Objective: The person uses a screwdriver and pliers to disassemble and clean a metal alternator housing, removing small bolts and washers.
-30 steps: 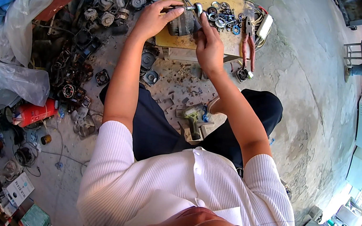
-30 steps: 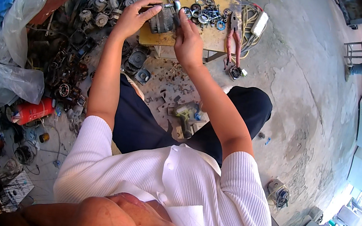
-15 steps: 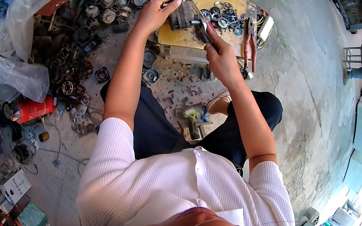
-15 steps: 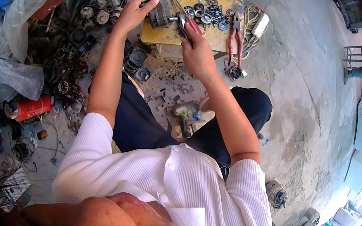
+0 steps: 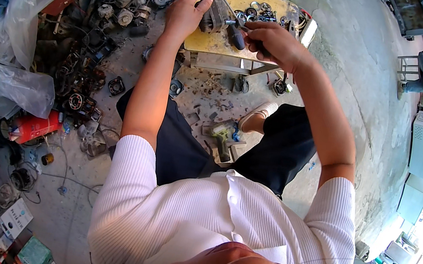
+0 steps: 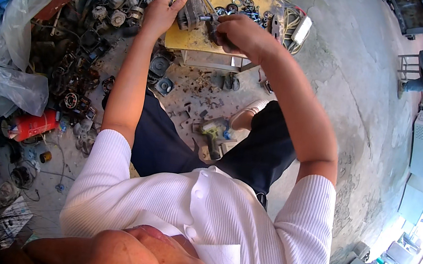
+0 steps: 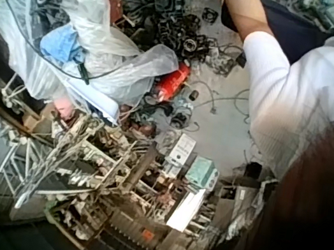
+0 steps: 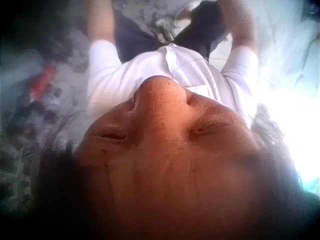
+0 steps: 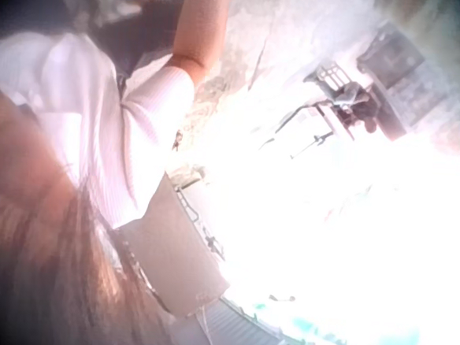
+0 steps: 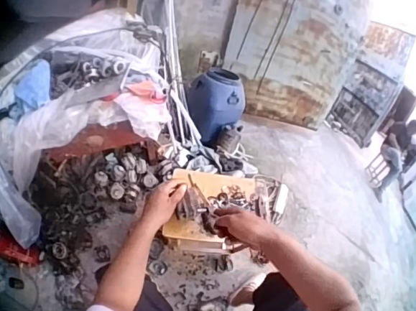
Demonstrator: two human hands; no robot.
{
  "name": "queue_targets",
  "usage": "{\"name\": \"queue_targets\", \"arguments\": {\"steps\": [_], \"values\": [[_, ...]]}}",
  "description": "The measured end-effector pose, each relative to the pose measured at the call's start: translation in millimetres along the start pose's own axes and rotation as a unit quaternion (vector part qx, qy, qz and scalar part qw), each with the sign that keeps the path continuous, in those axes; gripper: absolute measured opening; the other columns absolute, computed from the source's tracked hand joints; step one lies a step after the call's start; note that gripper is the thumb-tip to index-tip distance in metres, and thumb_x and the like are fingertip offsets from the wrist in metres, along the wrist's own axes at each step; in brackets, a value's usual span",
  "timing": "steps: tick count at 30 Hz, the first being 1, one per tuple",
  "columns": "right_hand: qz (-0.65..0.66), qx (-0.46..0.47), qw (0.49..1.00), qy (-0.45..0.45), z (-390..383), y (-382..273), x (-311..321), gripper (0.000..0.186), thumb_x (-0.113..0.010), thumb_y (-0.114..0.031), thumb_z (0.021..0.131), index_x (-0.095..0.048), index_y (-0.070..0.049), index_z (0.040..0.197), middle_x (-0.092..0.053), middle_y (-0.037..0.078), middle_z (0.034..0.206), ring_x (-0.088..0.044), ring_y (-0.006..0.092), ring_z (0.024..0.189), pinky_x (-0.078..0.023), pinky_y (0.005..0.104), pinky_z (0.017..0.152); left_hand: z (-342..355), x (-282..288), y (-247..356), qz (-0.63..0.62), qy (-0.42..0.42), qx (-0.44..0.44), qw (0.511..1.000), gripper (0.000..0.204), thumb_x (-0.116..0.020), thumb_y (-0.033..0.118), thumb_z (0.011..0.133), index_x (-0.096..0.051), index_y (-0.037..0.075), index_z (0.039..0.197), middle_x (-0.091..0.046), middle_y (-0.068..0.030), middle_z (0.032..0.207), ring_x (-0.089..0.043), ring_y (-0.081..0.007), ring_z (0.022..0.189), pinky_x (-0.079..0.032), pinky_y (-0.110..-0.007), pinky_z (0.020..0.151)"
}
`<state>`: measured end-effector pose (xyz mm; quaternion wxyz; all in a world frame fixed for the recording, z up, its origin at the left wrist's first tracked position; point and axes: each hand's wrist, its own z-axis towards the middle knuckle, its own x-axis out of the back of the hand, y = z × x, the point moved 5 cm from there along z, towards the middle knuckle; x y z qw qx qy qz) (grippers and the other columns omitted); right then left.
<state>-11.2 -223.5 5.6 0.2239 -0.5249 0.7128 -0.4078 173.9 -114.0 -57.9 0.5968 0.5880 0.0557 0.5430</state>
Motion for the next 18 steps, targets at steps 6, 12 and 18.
{"name": "queue_targets", "arguments": {"steps": [6,12,18], "values": [[-0.135,-0.071,0.986,-0.072,14,-40,5,0.033,-0.052,-0.016,0.098,-0.059,-0.003,0.127,-0.062,-0.001,0.074,-0.052,0.0024,0.052,-0.046,0.0158,0.046,2,-2,-5,0.014,0.050,-0.046,0.998,0.033,-0.050,0.044,0.099,-0.068,0.026,0.120,-0.070,-0.0086,0.104,-0.065,-0.0342,0.096,-0.052,-0.041,0.080],[-0.134,-0.120,0.981,-0.079,42,-64,17,0.027,-0.051,-0.015,0.098,-0.066,0.002,0.113,-0.064,0.001,0.073,-0.051,0.0006,0.050,-0.045,0.0128,0.041,7,-3,-10,0.033,-0.050,0.038,0.998,0.046,-0.049,0.050,0.099,-0.060,0.022,0.133,-0.066,-0.0166,0.117,-0.063,-0.0367,0.107,-0.050,-0.044,0.087],[-0.150,-0.107,0.979,-0.092,66,-60,32,0.024,-0.052,-0.013,0.097,-0.067,0.002,0.109,-0.064,0.001,0.076,-0.052,0.0002,0.051,-0.045,0.0123,0.041,-13,2,7,0.052,-0.079,-0.058,0.994,0.101,-0.077,0.056,0.075,-0.030,0.015,0.155,-0.053,-0.0201,0.140,-0.055,-0.0348,0.126,-0.045,-0.041,0.102]]}}
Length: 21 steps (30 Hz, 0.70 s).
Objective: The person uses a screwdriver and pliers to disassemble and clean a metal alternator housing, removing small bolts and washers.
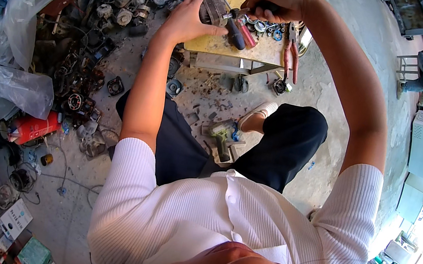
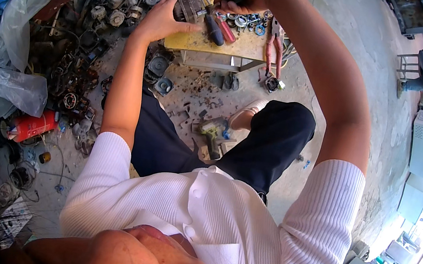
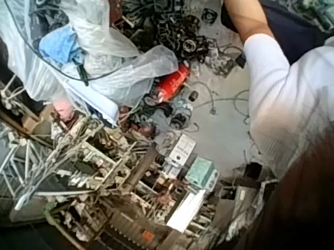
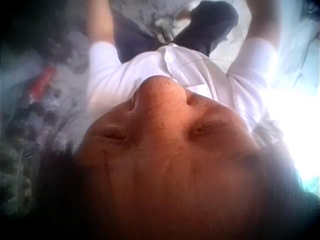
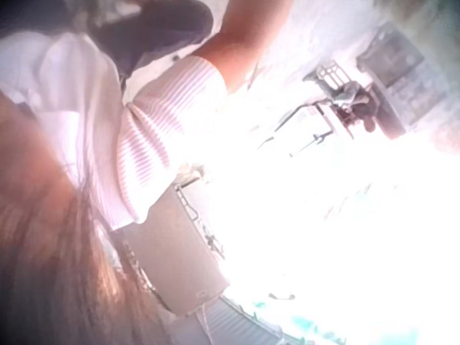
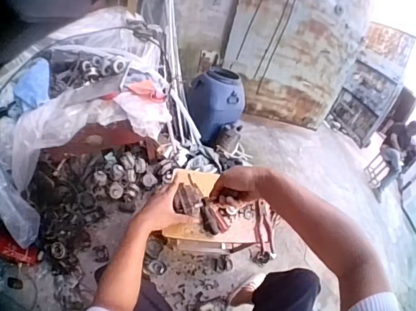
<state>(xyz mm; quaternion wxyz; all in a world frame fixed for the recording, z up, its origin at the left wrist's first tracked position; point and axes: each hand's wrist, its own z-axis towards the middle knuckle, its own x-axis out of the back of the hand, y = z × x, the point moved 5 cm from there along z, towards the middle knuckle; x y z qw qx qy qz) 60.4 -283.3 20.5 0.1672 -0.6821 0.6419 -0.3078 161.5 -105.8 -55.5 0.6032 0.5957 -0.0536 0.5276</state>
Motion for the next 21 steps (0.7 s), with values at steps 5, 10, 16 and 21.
{"name": "queue_targets", "arguments": {"steps": [5,10,16,21], "values": [[-0.035,-0.019,0.999,-0.030,-1,-10,-6,0.022,-0.053,-0.015,0.097,-0.067,0.002,0.102,-0.061,-0.001,0.072,-0.050,0.0000,0.049,-0.043,0.0123,0.040,4,3,-5,0.025,-0.019,0.010,0.999,0.109,-0.085,0.049,0.062,-0.035,0.014,0.152,-0.056,-0.0183,0.136,-0.058,-0.0335,0.121,-0.047,-0.042,0.100],[-0.015,-0.072,0.993,-0.090,17,-4,-13,0.018,-0.058,-0.016,0.095,-0.068,-0.002,0.103,-0.064,0.000,0.075,-0.054,0.0040,0.055,-0.046,0.0158,0.046,4,3,-5,0.045,-0.003,0.003,0.999,0.098,-0.085,0.048,0.062,-0.046,0.018,0.146,-0.061,-0.0150,0.129,-0.063,-0.0319,0.113,-0.051,-0.042,0.095],[-0.094,0.053,0.992,0.064,-35,1,-35,0.038,-0.060,-0.013,0.093,-0.061,0.001,0.128,-0.058,-0.001,0.071,-0.051,0.0045,0.057,-0.042,0.0203,0.045,5,1,1,0.035,0.012,-0.024,0.999,0.092,-0.085,0.048,0.063,-0.049,0.023,0.144,-0.065,-0.0111,0.122,-0.066,-0.0284,0.107,-0.053,-0.040,0.090],[-0.115,0.113,0.983,0.088,-41,30,-42,0.046,-0.056,-0.012,0.095,-0.054,-0.007,0.140,-0.056,0.002,0.073,-0.049,0.0079,0.060,-0.042,0.0255,0.050,3,3,11,0.077,0.030,-0.061,0.995,0.090,-0.086,0.048,0.063,-0.052,0.022,0.141,-0.067,-0.0116,0.119,-0.067,-0.0270,0.106,-0.054,-0.040,0.089]]}}
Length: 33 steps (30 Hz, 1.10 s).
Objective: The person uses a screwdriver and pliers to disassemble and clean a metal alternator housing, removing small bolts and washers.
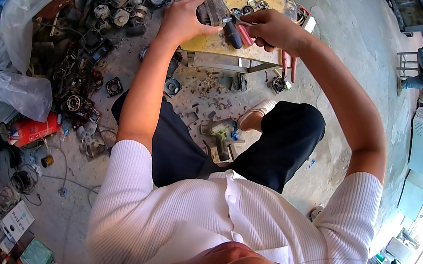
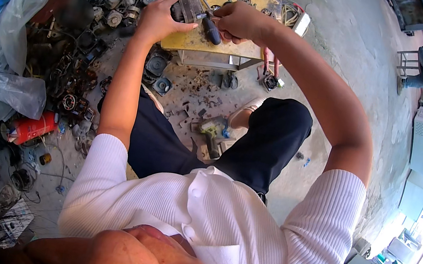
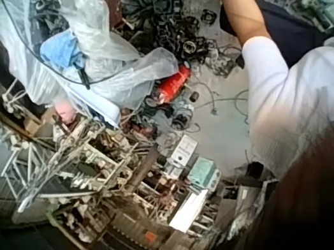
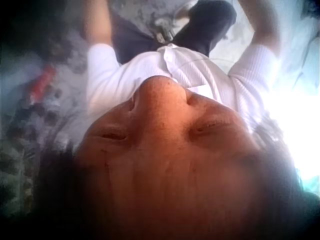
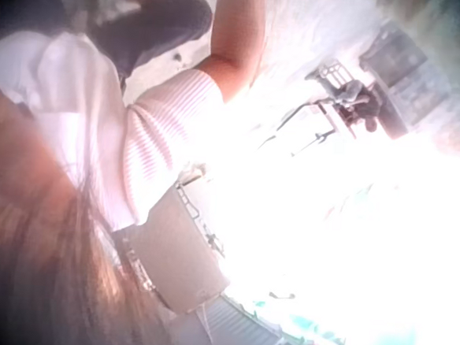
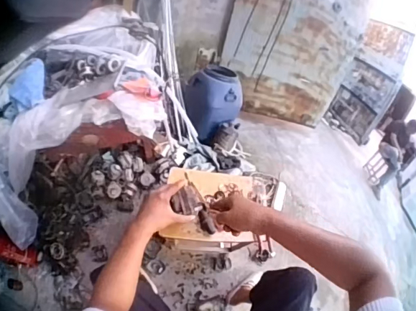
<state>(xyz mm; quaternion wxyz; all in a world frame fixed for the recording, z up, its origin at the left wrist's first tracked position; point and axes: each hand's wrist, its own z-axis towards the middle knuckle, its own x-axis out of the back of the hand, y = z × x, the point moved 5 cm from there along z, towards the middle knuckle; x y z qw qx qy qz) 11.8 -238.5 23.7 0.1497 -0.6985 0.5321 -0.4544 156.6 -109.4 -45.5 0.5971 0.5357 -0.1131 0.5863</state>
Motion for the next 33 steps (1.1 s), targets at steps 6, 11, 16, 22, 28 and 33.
{"name": "queue_targets", "arguments": {"steps": [6,11,16,22,28,33], "values": [[-0.107,0.219,0.950,0.197,8,10,-32,0.044,-0.057,-0.010,0.091,-0.057,-0.005,0.135,-0.069,0.022,0.089,-0.066,0.0322,0.071,-0.053,0.0374,0.073,-2,2,-37,-0.153,-0.035,0.152,0.976,0.088,-0.087,0.050,0.065,-0.054,0.021,0.141,-0.070,-0.0127,0.115,-0.069,-0.0217,0.104,-0.055,-0.037,0.086],[-0.086,0.365,0.874,0.309,23,41,-66,0.054,-0.058,-0.003,0.090,-0.049,-0.010,0.143,-0.062,0.019,0.094,-0.064,0.0373,0.083,-0.051,0.0419,0.078,-6,-4,-52,-0.151,-0.017,0.128,0.980,0.090,-0.088,0.049,0.065,-0.052,0.020,0.142,-0.071,-0.0112,0.114,-0.069,-0.0200,0.104,-0.055,-0.037,0.086],[0.056,0.253,0.940,0.223,18,52,-62,0.051,-0.058,-0.008,0.094,-0.050,-0.012,0.144,-0.063,0.010,0.085,-0.064,0.0199,0.074,-0.052,0.0355,0.066,-6,-1,-40,-0.128,-0.024,0.114,0.985,0.098,-0.088,0.053,0.060,-0.050,0.016,0.143,-0.068,-0.0143,0.121,-0.068,-0.0256,0.107,-0.054,-0.038,0.091],[0.249,-0.014,0.967,-0.045,24,5,-5,0.018,-0.057,-0.013,0.094,-0.064,0.004,0.092,-0.065,0.008,0.077,-0.062,0.0136,0.060,-0.050,0.0230,0.049,-5,5,-25,-0.075,-0.023,0.083,0.993,0.093,-0.087,0.050,0.062,-0.052,0.016,0.141,-0.067,-0.0137,0.121,-0.067,-0.0267,0.107,-0.054,-0.039,0.091],[0.059,-0.029,0.996,-0.054,24,-15,3,0.023,-0.060,-0.020,0.094,-0.069,0.000,0.100,-0.064,0.001,0.081,-0.061,0.0061,0.064,-0.052,0.0202,0.057,-3,4,-13,-0.049,0.009,0.026,0.998,0.088,-0.087,0.048,0.063,-0.054,0.019,0.139,-0.069,-0.0145,0.116,-0.068,-0.0272,0.105,-0.055,-0.039,0.088],[0.046,0.069,0.996,0.023,17,6,-23,0.037,-0.057,-0.018,0.096,-0.060,-0.003,0.130,-0.061,0.003,0.074,-0.056,0.0077,0.061,-0.049,0.0260,0.056,-6,4,-28,-0.080,-0.018,0.088,0.993,0.089,-0.088,0.048,0.063,-0.053,0.022,0.141,-0.070,-0.0136,0.116,-0.068,-0.0247,0.106,-0.054,-0.039,0.089]]}}
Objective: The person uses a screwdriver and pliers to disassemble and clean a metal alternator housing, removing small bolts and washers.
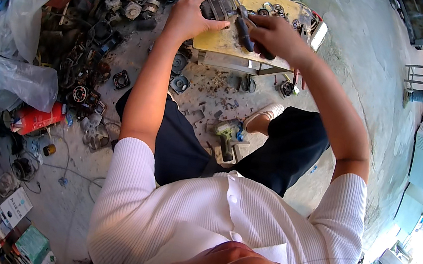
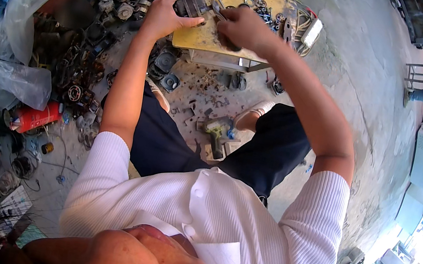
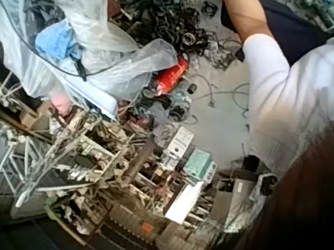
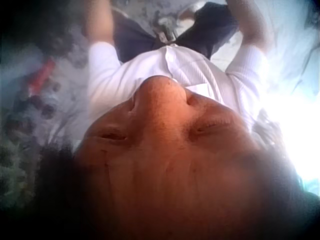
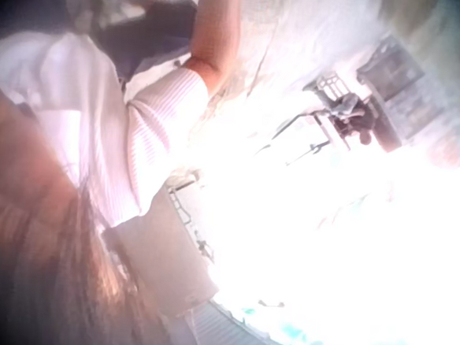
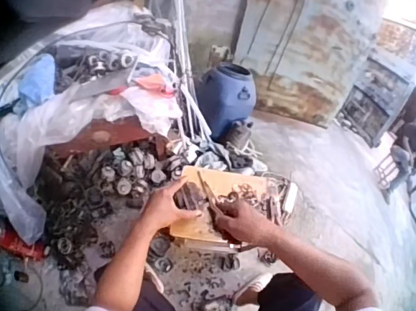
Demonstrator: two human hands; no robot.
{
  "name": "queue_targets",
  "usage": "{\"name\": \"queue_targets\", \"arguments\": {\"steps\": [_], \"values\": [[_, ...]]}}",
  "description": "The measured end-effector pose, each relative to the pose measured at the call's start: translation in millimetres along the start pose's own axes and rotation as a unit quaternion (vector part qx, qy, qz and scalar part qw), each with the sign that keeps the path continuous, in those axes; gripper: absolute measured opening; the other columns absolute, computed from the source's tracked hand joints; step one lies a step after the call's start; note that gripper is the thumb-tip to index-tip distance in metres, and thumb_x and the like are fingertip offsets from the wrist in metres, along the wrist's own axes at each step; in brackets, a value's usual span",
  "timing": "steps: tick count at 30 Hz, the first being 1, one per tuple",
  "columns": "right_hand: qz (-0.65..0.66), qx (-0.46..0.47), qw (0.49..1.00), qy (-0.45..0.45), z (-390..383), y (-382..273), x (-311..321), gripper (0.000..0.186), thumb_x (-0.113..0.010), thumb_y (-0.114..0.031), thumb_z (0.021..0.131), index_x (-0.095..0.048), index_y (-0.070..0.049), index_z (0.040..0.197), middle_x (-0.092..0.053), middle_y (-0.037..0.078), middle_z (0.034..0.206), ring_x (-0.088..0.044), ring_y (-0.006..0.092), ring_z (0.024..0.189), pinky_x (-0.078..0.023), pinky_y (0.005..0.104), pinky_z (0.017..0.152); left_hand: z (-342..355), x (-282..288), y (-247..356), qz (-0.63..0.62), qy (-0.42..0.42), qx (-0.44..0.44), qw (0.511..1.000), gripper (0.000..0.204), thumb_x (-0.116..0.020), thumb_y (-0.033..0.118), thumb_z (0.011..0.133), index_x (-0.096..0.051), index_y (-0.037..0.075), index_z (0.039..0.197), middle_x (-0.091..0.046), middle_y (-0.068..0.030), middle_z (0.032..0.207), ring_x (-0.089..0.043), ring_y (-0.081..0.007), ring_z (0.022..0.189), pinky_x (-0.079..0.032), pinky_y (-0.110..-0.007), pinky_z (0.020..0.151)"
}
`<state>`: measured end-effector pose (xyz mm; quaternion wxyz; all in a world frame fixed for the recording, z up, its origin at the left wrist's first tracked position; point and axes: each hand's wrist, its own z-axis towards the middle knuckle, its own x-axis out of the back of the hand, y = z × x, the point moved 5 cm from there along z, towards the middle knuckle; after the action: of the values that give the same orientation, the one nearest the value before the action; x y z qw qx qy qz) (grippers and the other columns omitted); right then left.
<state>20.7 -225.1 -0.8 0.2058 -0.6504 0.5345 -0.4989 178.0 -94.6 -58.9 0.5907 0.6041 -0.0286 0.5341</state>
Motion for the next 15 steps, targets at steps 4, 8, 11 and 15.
{"name": "queue_targets", "arguments": {"steps": [4,8,11,15], "values": [[-0.036,0.164,0.967,0.190,-2,41,-33,0.051,-0.053,-0.013,0.099,-0.044,-0.016,0.149,-0.056,0.000,0.076,-0.052,0.0078,0.063,-0.047,0.0257,0.061,2,-2,-14,-0.052,-0.017,0.041,0.998,0.092,-0.088,0.048,0.064,-0.050,0.024,0.144,-0.069,-0.0132,0.119,-0.067,-0.0229,0.108,-0.054,-0.039,0.090],[-0.083,0.267,0.910,0.305,11,69,-42,0.052,-0.054,-0.004,0.095,-0.047,-0.014,0.145,-0.064,0.023,0.116,-0.062,0.0405,0.103,-0.049,0.0388,0.090,4,-4,-8,-0.041,-0.015,0.029,0.999,0.092,-0.088,0.048,0.064,-0.050,0.024,0.145,-0.068,-0.0132,0.122,-0.067,-0.0238,0.109,-0.053,-0.040,0.091],[0.033,0.202,0.939,0.277,17,82,-48,0.049,-0.055,-0.009,0.098,-0.047,-0.015,0.146,-0.068,0.013,0.107,-0.064,0.0231,0.093,-0.052,0.0336,0.083,5,-4,-7,-0.078,-0.034,0.056,0.995,0.093,-0.088,0.048,0.064,-0.049,0.024,0.145,-0.068,-0.0127,0.122,-0.067,-0.0243,0.110,-0.053,-0.039,0.091],[0.240,0.034,0.961,0.132,-8,49,-36,0.045,-0.054,-0.014,0.101,-0.048,-0.012,0.146,-0.058,-0.005,0.090,-0.048,0.0029,0.072,-0.042,0.0200,0.057,2,-3,-8,-0.049,-0.025,0.036,0.998,0.101,-0.088,0.052,0.059,-0.049,0.017,0.145,-0.067,-0.0158,0.123,-0.067,-0.0272,0.109,-0.053,-0.038,0.093]]}}
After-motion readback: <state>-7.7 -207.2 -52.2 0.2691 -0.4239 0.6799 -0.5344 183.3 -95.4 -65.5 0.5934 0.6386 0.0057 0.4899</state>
